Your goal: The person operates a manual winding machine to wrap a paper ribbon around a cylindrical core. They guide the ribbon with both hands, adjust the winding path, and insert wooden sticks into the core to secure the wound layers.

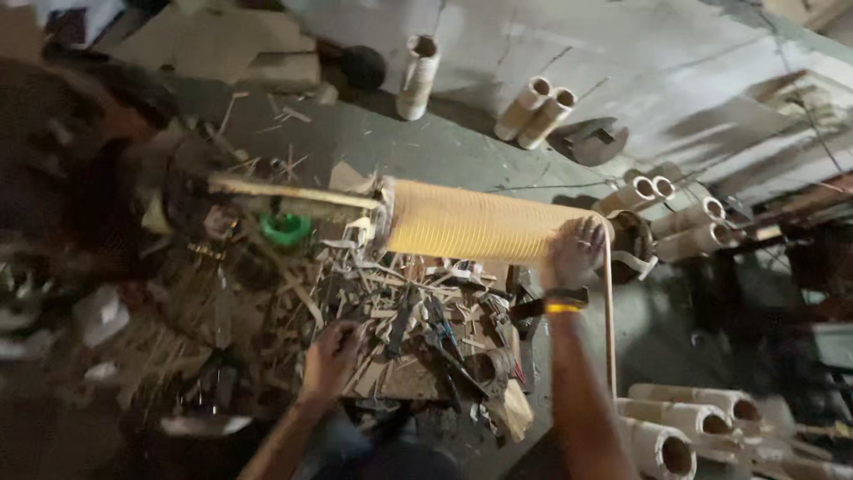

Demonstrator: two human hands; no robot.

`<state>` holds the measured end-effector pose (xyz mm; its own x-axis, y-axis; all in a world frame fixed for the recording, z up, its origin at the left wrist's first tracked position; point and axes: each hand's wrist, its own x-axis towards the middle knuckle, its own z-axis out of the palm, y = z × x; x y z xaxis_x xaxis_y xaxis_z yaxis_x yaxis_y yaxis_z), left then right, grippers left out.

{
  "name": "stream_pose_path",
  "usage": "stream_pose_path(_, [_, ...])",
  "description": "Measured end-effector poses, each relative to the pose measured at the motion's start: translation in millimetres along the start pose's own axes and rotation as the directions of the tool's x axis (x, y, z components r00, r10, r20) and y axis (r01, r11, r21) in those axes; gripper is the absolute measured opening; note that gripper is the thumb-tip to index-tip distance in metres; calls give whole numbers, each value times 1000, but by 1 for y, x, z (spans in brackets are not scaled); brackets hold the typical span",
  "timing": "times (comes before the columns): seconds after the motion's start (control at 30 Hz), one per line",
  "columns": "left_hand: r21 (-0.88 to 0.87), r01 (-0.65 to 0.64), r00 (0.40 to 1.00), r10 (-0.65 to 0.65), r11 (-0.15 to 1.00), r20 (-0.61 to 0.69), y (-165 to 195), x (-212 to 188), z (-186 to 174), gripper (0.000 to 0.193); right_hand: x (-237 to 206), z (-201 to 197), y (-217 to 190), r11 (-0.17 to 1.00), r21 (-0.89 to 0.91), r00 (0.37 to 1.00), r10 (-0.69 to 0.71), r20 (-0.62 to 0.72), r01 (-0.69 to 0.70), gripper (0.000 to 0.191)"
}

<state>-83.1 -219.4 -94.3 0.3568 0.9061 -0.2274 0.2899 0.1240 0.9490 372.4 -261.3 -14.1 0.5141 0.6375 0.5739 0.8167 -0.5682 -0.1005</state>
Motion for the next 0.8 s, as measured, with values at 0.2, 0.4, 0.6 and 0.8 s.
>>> stream_pose_path(0.2, [-72,141,988,-137,987,66,13,6,-26,23,-57,17,-187,812,490,927,-375,18,319,50])
stream_pose_path(0.4, [-306,86,994,-62,948,88,27,2,-47,19,-59,14,-131,798,533,945,-327,-7,280,45])
stream_pose_path(0.6, [-271,394,907,-419,878,-39,30,-8,-70,25,-36,9,-58,984,176,999,-21,36,14,35])
stream_pose_path(0.8, [-300,-83,995,63,950,-74,63,22,-28,20,-90,-15,-204,533,693,771,-635,-50,485,68])
